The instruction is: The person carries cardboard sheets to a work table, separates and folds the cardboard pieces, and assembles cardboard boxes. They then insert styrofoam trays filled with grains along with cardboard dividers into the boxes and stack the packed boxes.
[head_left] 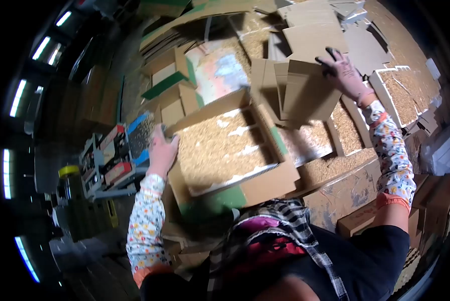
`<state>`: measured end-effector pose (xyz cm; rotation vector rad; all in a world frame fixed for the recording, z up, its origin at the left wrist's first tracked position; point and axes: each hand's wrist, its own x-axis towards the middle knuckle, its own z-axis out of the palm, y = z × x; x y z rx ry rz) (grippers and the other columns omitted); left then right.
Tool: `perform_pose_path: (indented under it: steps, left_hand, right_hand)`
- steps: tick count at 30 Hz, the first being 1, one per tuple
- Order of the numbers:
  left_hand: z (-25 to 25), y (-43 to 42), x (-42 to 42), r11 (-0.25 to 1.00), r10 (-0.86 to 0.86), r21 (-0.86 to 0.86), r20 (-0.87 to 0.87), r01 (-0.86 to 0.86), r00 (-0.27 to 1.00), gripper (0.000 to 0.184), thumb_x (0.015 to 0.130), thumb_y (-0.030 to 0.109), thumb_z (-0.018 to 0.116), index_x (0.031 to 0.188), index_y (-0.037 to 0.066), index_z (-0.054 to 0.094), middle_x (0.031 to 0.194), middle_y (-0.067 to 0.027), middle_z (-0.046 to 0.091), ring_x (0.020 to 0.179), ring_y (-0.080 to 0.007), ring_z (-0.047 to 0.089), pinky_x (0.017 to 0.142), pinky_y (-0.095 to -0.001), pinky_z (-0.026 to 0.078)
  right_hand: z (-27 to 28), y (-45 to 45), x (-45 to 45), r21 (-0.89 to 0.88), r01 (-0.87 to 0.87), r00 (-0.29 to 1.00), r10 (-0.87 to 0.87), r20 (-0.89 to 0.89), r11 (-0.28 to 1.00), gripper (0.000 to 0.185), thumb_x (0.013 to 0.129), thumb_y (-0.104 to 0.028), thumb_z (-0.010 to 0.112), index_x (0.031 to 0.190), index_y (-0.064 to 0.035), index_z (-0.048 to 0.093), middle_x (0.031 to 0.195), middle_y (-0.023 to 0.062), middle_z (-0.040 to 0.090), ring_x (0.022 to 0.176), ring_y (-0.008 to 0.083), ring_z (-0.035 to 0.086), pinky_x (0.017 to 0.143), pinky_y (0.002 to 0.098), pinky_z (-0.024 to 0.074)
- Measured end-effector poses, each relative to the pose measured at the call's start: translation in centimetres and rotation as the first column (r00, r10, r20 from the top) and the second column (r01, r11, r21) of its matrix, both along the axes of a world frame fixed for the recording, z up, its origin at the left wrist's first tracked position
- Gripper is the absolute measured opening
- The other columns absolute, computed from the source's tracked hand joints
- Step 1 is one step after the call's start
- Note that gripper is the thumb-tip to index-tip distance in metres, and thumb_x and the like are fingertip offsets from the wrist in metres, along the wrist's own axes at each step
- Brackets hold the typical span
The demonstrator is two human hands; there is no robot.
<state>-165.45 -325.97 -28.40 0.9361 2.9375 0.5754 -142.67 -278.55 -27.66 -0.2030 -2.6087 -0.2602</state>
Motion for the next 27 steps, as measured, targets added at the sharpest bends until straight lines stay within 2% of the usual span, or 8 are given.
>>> perform_pose_path:
  steps: [1, 3, 7, 15, 19, 21, 25, 27]
  left_hand:
    - [1.5, -0.2, -0.1, 1.0, -0.03, 0.013, 0.128, 0.029, 0.991, 0.057, 0.079, 0.025, 0.063, 0.122, -0.004, 0.04, 0.117, -0.0272, 0.049, 0.108, -0.0407, 0.049, 0.091, -0.0431, 0.041]
    - [2.1, -2.4, -1.6, 0.976, -0.064, 0.209, 0.03, 0.056, 0.998, 0.056, 0.08, 0.028, 0.064, 0.123, -0.001, 0.041, 0.125, -0.025, 0.043, 0.113, -0.041, 0.044, 0.094, -0.0442, 0.039]
    - [12.7, -2.0, 4.8, 0.897, -0.199, 0.307, -0.361, 0.318, 0.911, 0.065, 0.081, 0.038, 0.062, 0.134, 0.009, 0.036, 0.133, -0.0241, 0.036, 0.123, -0.0367, 0.036, 0.102, -0.044, 0.031]
    - [2.4, 0.8, 9.8, 0.525, -0.611, -0.667, 0.137, 0.528, 0.78, 0.078, 0.077, 0.048, 0.062, 0.141, 0.014, 0.032, 0.14, -0.0282, 0.026, 0.127, -0.0474, 0.028, 0.093, -0.0588, 0.035]
    - [5.8, 2.3, 7.4, 0.505, -0.564, -0.38, 0.534, 0.775, 0.629, 0.064, 0.078, 0.045, 0.062, 0.124, 0.004, 0.048, 0.116, -0.022, 0.053, 0.106, -0.0365, 0.053, 0.082, -0.0432, 0.048]
    - [7.1, 1.3, 7.7, 0.677, -0.614, -0.437, 0.108, 0.592, 0.782, 0.077, 0.075, 0.047, 0.066, 0.13, 0.001, 0.039, 0.109, -0.0202, 0.056, 0.098, -0.0311, 0.058, 0.078, -0.0388, 0.049]
    - [2.4, 2.4, 6.6, 0.54, -0.488, -0.59, 0.361, 0.6, 0.794, 0.081, 0.077, 0.04, 0.065, 0.138, 0.002, 0.03, 0.117, -0.0233, 0.052, 0.106, -0.0326, 0.054, 0.087, -0.0388, 0.045]
    - [0.8, 1.3, 4.5, 0.768, -0.509, -0.222, 0.359, 0.601, 0.782, 0.07, 0.08, 0.033, 0.062, 0.137, 0.003, 0.035, 0.122, -0.0217, 0.05, 0.11, -0.0332, 0.053, 0.096, -0.0416, 0.041]
  right_hand:
    - [3.4, -1.7, -1.0, 0.123, -0.114, 0.989, 0.125, -0.078, 0.986, 0.034, 0.085, -0.012, 0.055, 0.119, -0.0098, 0.056, 0.112, 0.0151, 0.06, 0.1, 0.0273, 0.06, 0.085, 0.0354, 0.0478]
    - [8.0, -6.6, -0.9, -0.823, -0.334, 0.881, -0.157, -0.445, 0.461, 0.025, 0.089, -0.009, 0.05, 0.112, -0.0038, 0.059, 0.096, 0.0088, 0.065, 0.09, 0.0188, 0.064, 0.079, 0.0294, 0.0516]
    - [11.1, -15.7, -1.6, -0.952, -0.242, 0.968, 0.018, -0.249, -0.189, 0.024, 0.086, -0.016, 0.056, 0.102, 0.0018, 0.059, 0.086, 0.0087, 0.065, 0.078, 0.0148, 0.064, 0.07, 0.0287, 0.0526]
    - [4.5, -27.3, -5.1, -0.095, -0.112, 0.973, 0.129, 0.194, 0.989, 0.073, 0.075, -0.027, 0.068, 0.135, -0.0018, 0.033, 0.128, 0.0306, 0.039, 0.116, 0.0405, 0.043, 0.097, 0.0392, 0.0377]
    - [5.0, -29.1, -6.5, -0.427, -0.003, 0.587, 0.347, 0.731, 0.904, 0.069, 0.076, -0.04, 0.064, 0.129, -0.0025, 0.042, 0.118, 0.027, 0.049, 0.107, 0.037, 0.053, 0.09, 0.0411, 0.043]
    - [6.3, -29.2, -6.8, -0.57, 0.076, 0.548, 0.443, 0.709, 0.818, 0.067, 0.077, -0.042, 0.064, 0.127, -0.0022, 0.044, 0.114, 0.0248, 0.053, 0.103, 0.036, 0.056, 0.087, 0.0423, 0.0446]
    - [3.0, -26.4, -8.3, -0.475, -0.32, 0.441, 0.573, 0.691, 0.82, 0.069, 0.078, -0.036, 0.066, 0.133, -0.0025, 0.041, 0.12, 0.0204, 0.054, 0.104, 0.0319, 0.056, 0.093, 0.0362, 0.0425]
    - [7.0, -23.8, -8.1, -0.825, 0.05, 0.586, 0.652, 0.481, 0.563, 0.055, 0.084, -0.026, 0.061, 0.131, -0.0018, 0.044, 0.115, 0.0168, 0.058, 0.1, 0.025, 0.058, 0.088, 0.0334, 0.0453]
